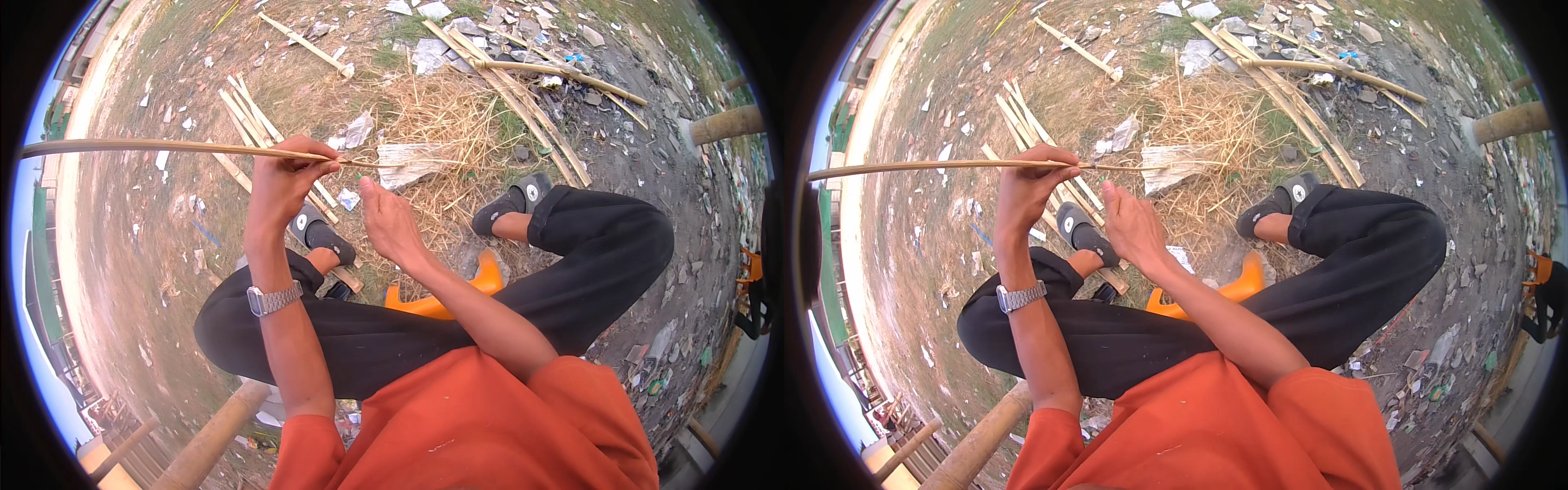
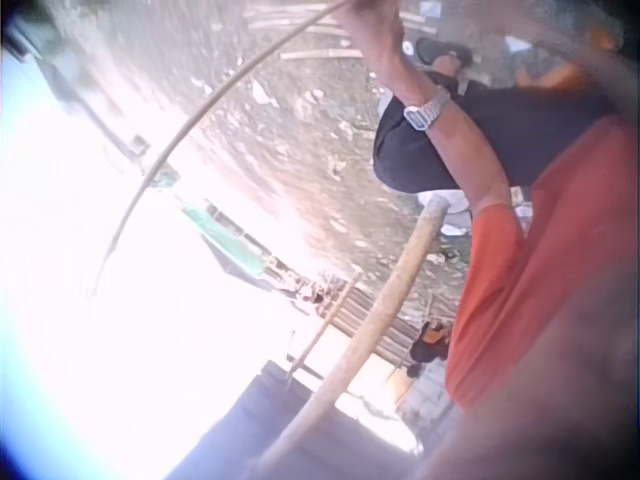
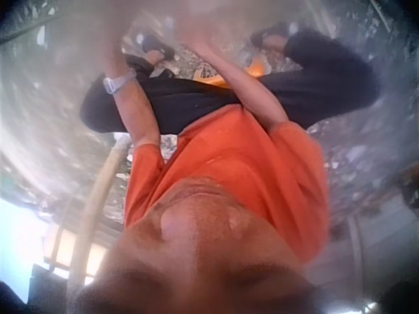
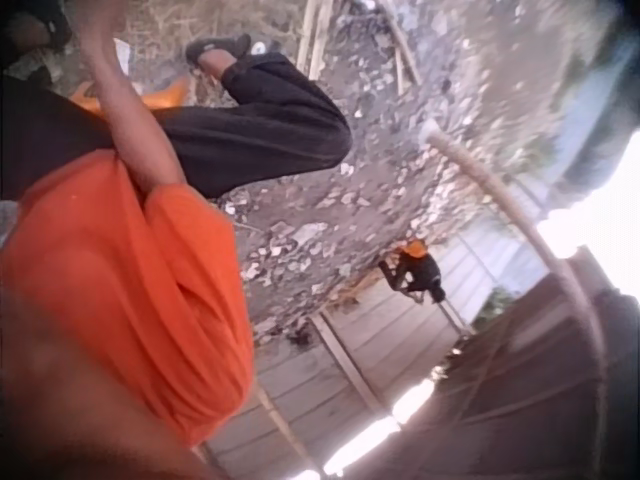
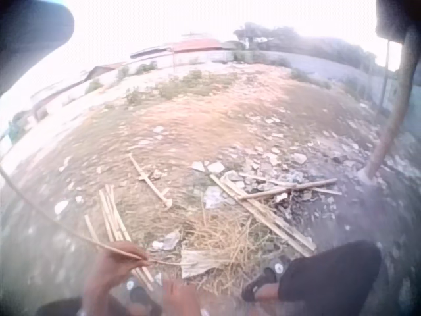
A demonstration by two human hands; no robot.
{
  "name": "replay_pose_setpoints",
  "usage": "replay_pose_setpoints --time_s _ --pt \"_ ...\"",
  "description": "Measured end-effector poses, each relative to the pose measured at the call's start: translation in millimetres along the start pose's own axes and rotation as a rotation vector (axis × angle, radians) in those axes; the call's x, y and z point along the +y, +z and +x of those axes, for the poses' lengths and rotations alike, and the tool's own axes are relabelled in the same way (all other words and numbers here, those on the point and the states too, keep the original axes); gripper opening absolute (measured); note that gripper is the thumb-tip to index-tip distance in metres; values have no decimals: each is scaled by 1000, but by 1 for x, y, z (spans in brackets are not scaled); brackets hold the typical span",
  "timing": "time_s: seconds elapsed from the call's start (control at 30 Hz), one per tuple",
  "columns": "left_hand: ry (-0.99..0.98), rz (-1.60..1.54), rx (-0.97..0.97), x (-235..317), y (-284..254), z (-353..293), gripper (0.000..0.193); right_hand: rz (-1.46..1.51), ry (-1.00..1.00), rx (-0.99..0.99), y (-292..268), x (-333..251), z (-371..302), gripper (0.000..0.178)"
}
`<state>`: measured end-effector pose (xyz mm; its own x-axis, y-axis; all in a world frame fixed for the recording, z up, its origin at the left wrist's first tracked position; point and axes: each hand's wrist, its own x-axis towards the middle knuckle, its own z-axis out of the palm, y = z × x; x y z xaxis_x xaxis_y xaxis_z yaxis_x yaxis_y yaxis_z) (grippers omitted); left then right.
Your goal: The person sits on a small stool and uses a small knife to shave the surface of a long, thin bamboo stick. They hold the stick with their left hand and scrape along its length with the knife in their right hand, removing thin strips of material.
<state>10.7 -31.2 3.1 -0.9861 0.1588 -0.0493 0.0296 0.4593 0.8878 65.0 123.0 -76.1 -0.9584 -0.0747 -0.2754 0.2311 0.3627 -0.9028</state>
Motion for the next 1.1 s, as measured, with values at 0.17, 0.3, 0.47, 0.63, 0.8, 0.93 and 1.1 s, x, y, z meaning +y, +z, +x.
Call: replay_pose_setpoints --time_s 0.17,0.3,0.47,0.63,0.8,0.93,1.1 --pt "51 17 60 2 6 2 12 -63 115 -2 0 18 13 62" --pt "83 22 87 8 15 0 13 -36 53 11 -1 2 2 62" --pt "60 82 180 12 20 1 11 0 57 -2 -6 5 6 64" --pt "47 60 173 14 17 4 12 -29 100 32 6 35 15 66" --pt "27 80 183 13 22 0 11 -48 92 21 4 28 15 66" --pt "33 99 191 14 19 2 10 -131 169 20 1 36 25 66" --pt "-10 144 180 24 22 -3 10 -115 186 31 4 45 25 67"
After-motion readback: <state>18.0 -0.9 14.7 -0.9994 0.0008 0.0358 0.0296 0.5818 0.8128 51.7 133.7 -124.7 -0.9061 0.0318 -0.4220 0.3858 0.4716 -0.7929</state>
